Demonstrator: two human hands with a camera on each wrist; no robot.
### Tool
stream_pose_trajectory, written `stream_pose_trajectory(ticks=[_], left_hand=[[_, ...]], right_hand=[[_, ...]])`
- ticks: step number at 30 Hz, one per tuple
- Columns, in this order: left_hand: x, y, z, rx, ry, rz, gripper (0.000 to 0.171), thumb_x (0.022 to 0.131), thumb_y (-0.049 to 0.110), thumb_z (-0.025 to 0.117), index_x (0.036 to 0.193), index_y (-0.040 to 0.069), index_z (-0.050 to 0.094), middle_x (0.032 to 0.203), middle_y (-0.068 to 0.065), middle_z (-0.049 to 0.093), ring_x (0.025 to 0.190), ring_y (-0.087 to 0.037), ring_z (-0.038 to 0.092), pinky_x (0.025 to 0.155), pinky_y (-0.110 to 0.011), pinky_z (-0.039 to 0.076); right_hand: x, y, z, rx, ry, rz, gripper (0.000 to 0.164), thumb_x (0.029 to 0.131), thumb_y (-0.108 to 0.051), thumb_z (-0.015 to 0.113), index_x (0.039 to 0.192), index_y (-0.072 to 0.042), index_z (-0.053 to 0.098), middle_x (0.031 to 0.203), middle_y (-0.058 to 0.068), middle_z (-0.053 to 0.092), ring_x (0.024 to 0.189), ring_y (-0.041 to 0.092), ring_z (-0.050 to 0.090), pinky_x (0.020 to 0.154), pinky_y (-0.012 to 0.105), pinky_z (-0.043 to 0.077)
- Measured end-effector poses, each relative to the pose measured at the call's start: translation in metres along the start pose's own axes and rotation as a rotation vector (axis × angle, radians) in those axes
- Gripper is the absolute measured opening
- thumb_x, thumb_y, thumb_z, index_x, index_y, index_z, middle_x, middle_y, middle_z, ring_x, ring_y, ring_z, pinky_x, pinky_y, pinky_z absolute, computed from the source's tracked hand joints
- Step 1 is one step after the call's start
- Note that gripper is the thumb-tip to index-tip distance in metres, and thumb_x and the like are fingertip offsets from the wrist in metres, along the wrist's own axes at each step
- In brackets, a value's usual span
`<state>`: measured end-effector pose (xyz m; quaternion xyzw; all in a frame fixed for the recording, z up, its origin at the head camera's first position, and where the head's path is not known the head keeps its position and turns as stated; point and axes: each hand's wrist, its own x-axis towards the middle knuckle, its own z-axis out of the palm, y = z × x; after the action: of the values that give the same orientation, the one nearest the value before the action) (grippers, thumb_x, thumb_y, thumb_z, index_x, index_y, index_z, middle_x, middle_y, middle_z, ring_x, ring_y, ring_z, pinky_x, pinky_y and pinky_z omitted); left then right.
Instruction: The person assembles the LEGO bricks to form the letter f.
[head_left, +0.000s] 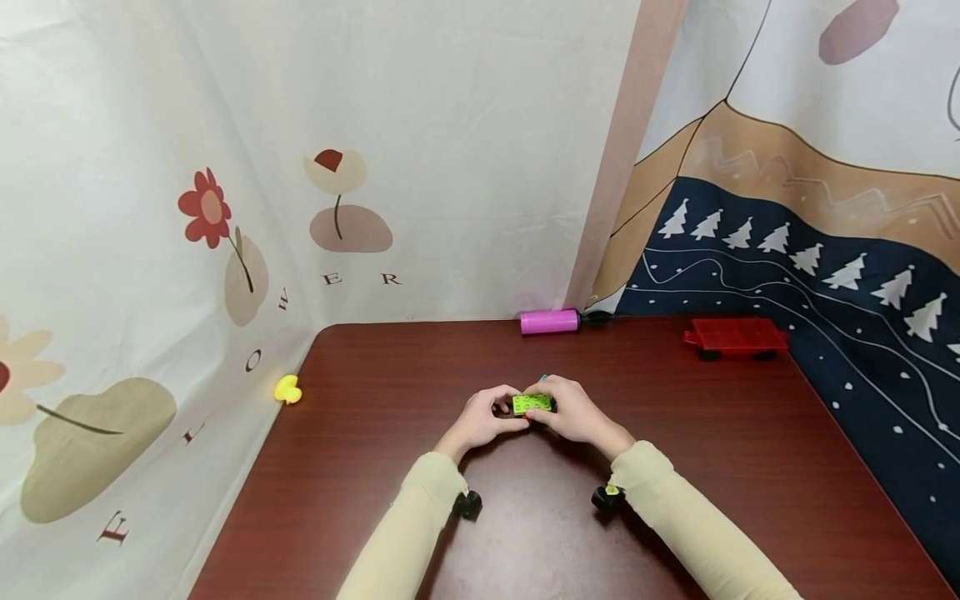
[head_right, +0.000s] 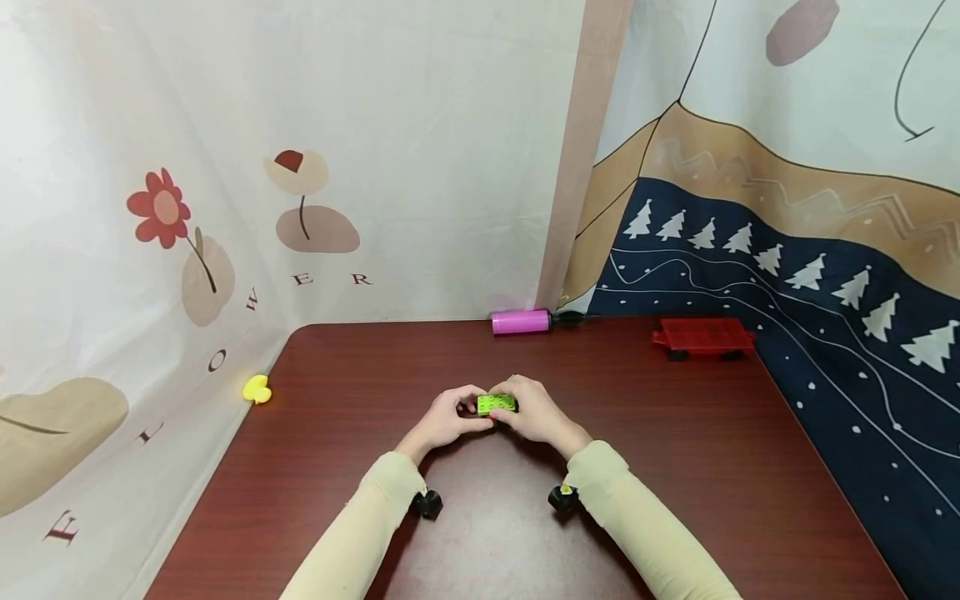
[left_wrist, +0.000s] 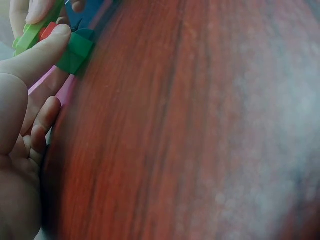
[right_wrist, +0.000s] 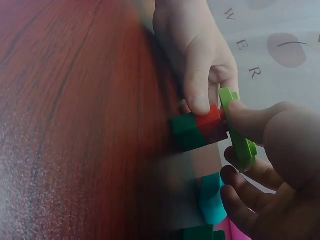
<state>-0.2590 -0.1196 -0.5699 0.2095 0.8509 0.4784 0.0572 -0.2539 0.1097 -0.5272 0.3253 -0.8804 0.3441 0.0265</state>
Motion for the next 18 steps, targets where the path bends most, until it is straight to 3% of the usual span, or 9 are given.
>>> stream_pose_trajectory(ticks=[18], left_hand=[[0.001, -0.0005, 0.0019, 0.008, 0.002, 0.002, 0.035, 0.086, 0.027, 0.09, 0.117, 0.023, 0.074, 0.094, 0.006, 0.067, 0.088, -0.013, 0.061, 0.079, -0.031, 0.051]], right_hand=[[0.0003, -0.0018, 0.0036, -0.014, 0.021, 0.022, 0.027, 0.091, -0.02, 0.084, 0.116, -0.009, 0.079, 0.106, 0.004, 0.073, 0.094, 0.017, 0.066, 0.083, 0.034, 0.055]])
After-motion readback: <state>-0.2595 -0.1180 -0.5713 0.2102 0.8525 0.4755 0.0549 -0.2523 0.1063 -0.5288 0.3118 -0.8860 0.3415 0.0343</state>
